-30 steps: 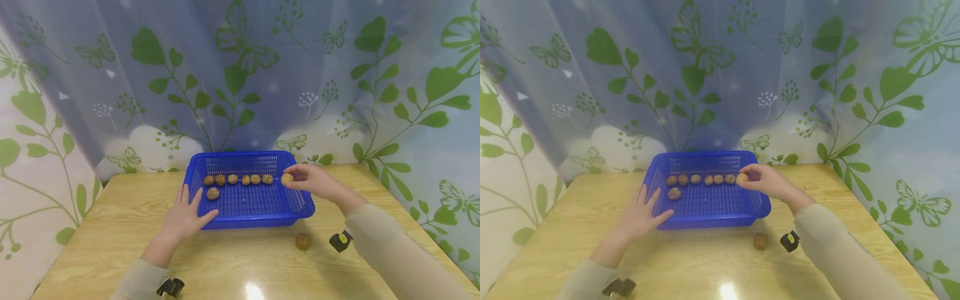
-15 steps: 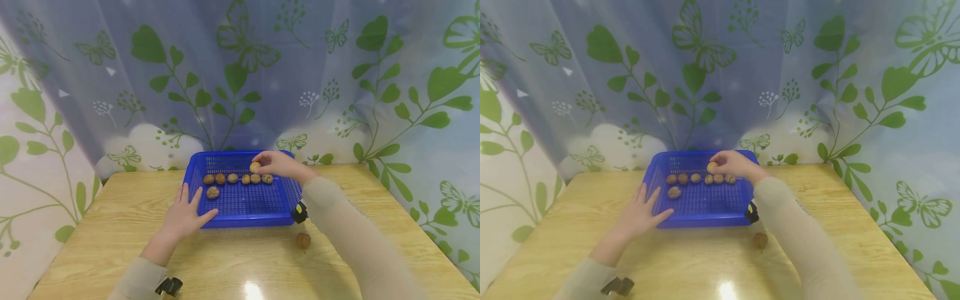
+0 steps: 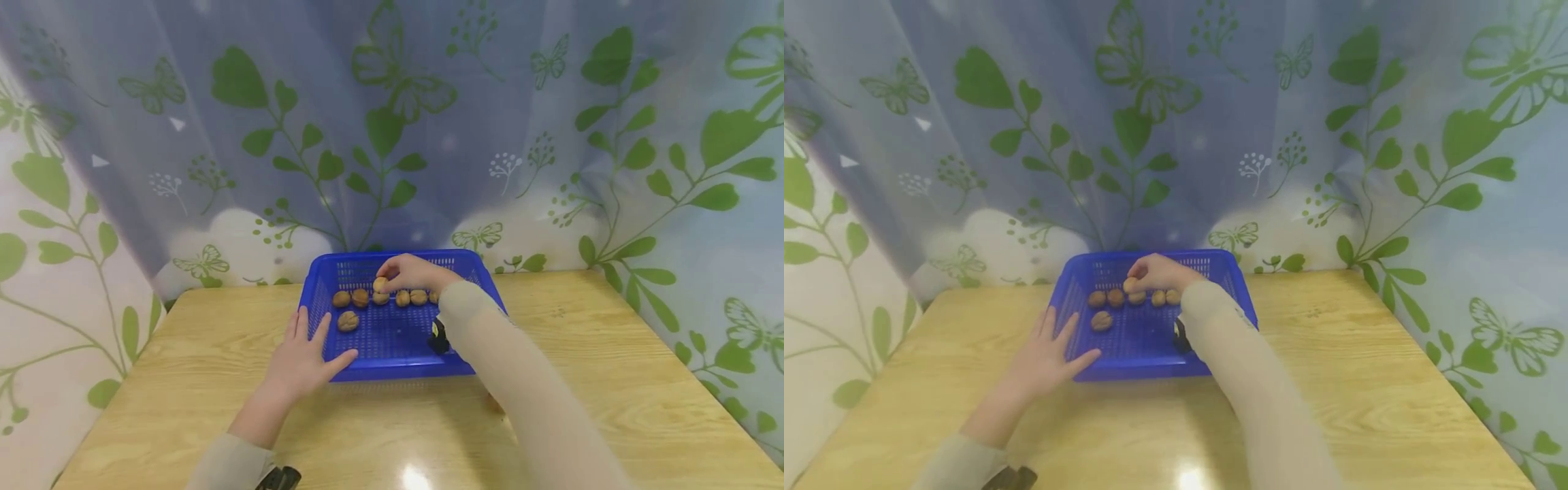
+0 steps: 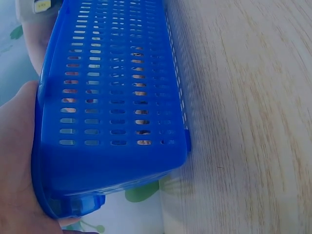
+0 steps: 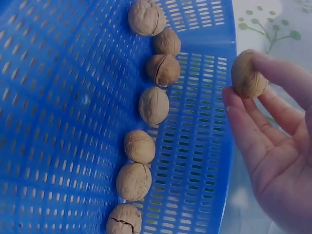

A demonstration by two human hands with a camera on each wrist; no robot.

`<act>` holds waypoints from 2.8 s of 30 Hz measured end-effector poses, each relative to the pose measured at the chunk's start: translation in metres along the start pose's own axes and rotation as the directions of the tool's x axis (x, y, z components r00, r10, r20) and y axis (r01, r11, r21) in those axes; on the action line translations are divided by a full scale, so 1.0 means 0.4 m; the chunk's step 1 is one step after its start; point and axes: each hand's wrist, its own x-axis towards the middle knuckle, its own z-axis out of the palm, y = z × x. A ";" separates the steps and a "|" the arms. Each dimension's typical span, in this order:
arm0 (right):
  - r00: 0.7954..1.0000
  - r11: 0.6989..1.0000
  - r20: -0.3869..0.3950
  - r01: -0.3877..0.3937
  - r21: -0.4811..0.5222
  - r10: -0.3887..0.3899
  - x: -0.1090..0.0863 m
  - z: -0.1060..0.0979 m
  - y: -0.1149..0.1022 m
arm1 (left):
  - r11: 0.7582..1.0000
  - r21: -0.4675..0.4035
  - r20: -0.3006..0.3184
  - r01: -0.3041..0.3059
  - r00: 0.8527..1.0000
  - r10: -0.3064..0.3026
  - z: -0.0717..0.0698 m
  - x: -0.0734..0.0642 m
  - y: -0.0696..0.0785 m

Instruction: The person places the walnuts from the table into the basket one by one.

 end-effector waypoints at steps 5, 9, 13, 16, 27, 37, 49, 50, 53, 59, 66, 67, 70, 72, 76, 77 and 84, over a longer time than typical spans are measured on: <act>0.999 0.998 -0.009 -0.038 0.048 0.039 0.029 0.039 -0.001 | 1.000 -0.014 -0.012 0.007 1.000 -0.007 -0.001 -0.007 0.002; 0.997 0.995 0.012 -0.077 0.060 0.076 0.042 0.068 0.009 | 1.000 -0.004 -0.016 0.015 1.000 -0.015 0.006 -0.009 0.001; 0.995 0.989 0.010 -0.100 0.105 0.099 0.059 0.089 0.027 | 1.000 -0.002 -0.032 0.018 0.999 -0.018 0.011 -0.010 -0.003; 0.994 0.983 0.000 -0.109 0.148 0.111 0.070 0.094 0.037 | 1.000 -0.006 -0.051 0.009 0.999 -0.010 0.010 -0.009 -0.005; 0.999 0.994 0.014 -0.041 0.105 0.040 0.029 0.016 0.024 | 1.000 -0.004 -0.027 0.012 1.000 -0.012 0.007 -0.004 -0.006; 1.000 0.975 -0.011 0.005 0.222 -0.003 -0.075 -0.102 0.041 | 1.000 -0.018 -0.012 0.013 1.000 -0.013 -0.004 -0.006 -0.007; 0.997 0.994 -0.076 0.018 0.112 -0.009 -0.254 -0.119 0.101 | 1.000 -0.015 0.002 0.015 1.000 -0.015 -0.006 -0.008 -0.006; 0.997 0.994 -0.080 0.013 0.104 -0.005 -0.271 -0.117 0.105 | 1.000 -0.019 0.001 0.013 1.000 -0.013 -0.006 -0.009 -0.006; 0.996 0.996 -0.091 0.006 0.094 0.002 -0.321 -0.111 0.121 | 1.000 -0.021 0.001 0.008 1.000 -0.008 -0.005 -0.008 -0.004; 0.987 0.997 -0.157 -0.005 0.077 0.017 -0.406 -0.093 0.163 | 1.000 -0.020 0.001 -0.002 1.000 0.002 0.000 -0.005 -0.005; 0.968 0.988 -0.246 -0.010 0.156 0.049 -0.479 -0.052 0.193 | 1.000 -0.012 -0.008 0.001 1.000 -0.001 0.002 -0.003 -0.016; 0.964 0.986 -0.261 -0.011 0.168 0.055 -0.489 -0.041 0.197 | 1.000 -0.009 -0.013 0.002 1.000 -0.002 0.002 -0.005 -0.017; 0.954 0.981 -0.286 -0.030 0.192 0.085 -0.521 -0.002 0.216 | 1.000 -0.002 -0.016 0.006 1.000 -0.006 0.002 -0.009 -0.019; 0.951 0.977 -0.290 -0.049 0.207 0.109 -0.543 0.024 0.230 | 1.000 -0.008 -0.010 0.007 1.000 -0.007 0.001 -0.009 -0.016; 0.958 0.970 -0.245 -0.092 0.227 0.148 -0.576 0.074 0.253 | 1.000 -0.017 -0.011 -0.001 1.000 0.001 0.000 -0.005 -0.004; 0.963 0.969 -0.225 -0.094 0.230 0.147 -0.582 0.086 0.257 | 1.000 -0.020 -0.008 -0.001 1.000 0.001 0.000 -0.005 -0.002; 0.987 0.974 -0.155 -0.009 0.225 0.045 -0.578 0.141 0.269 | 1.000 -0.027 -0.014 -0.004 1.000 0.004 -0.003 0.002 0.003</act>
